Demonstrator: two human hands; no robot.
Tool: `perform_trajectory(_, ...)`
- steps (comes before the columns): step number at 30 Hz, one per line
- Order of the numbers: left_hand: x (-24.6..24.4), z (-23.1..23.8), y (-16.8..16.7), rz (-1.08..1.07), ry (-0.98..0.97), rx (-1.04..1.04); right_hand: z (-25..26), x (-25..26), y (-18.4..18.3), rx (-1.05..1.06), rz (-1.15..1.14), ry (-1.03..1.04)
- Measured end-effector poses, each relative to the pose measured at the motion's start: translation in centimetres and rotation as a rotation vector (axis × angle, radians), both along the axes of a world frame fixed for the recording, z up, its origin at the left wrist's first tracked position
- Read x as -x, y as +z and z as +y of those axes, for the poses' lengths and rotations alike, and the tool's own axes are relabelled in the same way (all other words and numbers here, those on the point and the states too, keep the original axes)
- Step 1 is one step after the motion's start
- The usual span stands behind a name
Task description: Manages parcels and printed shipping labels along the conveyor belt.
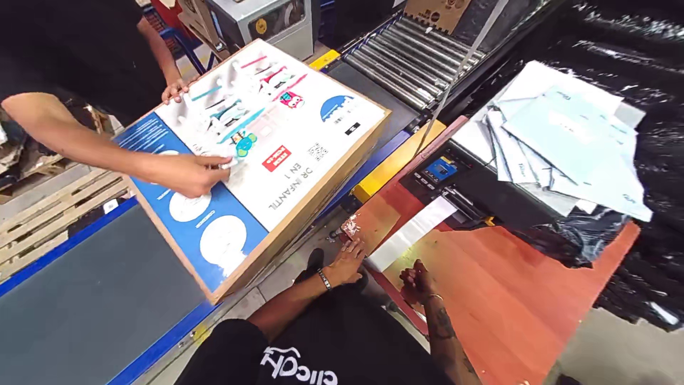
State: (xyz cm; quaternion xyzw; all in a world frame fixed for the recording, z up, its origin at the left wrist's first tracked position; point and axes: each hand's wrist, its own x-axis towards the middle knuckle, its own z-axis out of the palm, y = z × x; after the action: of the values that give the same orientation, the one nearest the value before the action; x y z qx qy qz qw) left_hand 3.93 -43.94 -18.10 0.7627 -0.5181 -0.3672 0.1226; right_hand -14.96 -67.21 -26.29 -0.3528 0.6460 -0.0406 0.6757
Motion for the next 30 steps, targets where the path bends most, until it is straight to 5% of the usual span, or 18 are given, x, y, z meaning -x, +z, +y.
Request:
perform_trajectory(4,0.7,1.0,-2.2,0.054,0.028,-0.219,0.1,0.2,-0.3,-0.003,-0.05,-0.029)
perform_trajectory(12,-0.3,1.0,-1.9,0.083,-0.26,-0.494,0.4,-0.2,2.0,0.059,0.031,-0.101)
perform_trajectory(16,-0.3,-1.1,-1.4,0.057,-0.242,-0.402,0.6,0.4,2.4,0.097,0.031,-0.081)
perform_trajectory(21,-3.5,-5.1,1.1,-0.033,0.118,-0.032,0.2,0.1,3.3,0.102,0.075,-0.022)
perform_trajectory(24,-6.0,-6.1,2.5,0.006,0.16,0.072,0.3,0.4,3.3,0.079,0.035,-0.032)
perform_trajectory(27,-8.2,-5.6,10.5,0.07,0.266,0.514,0.7,1.2,8.0,0.328,-0.128,-0.17)
perform_trajectory(30,-8.3,-2.8,24.9,0.075,0.369,1.046,2.8,4.7,22.9,0.808,-0.38,-0.275)
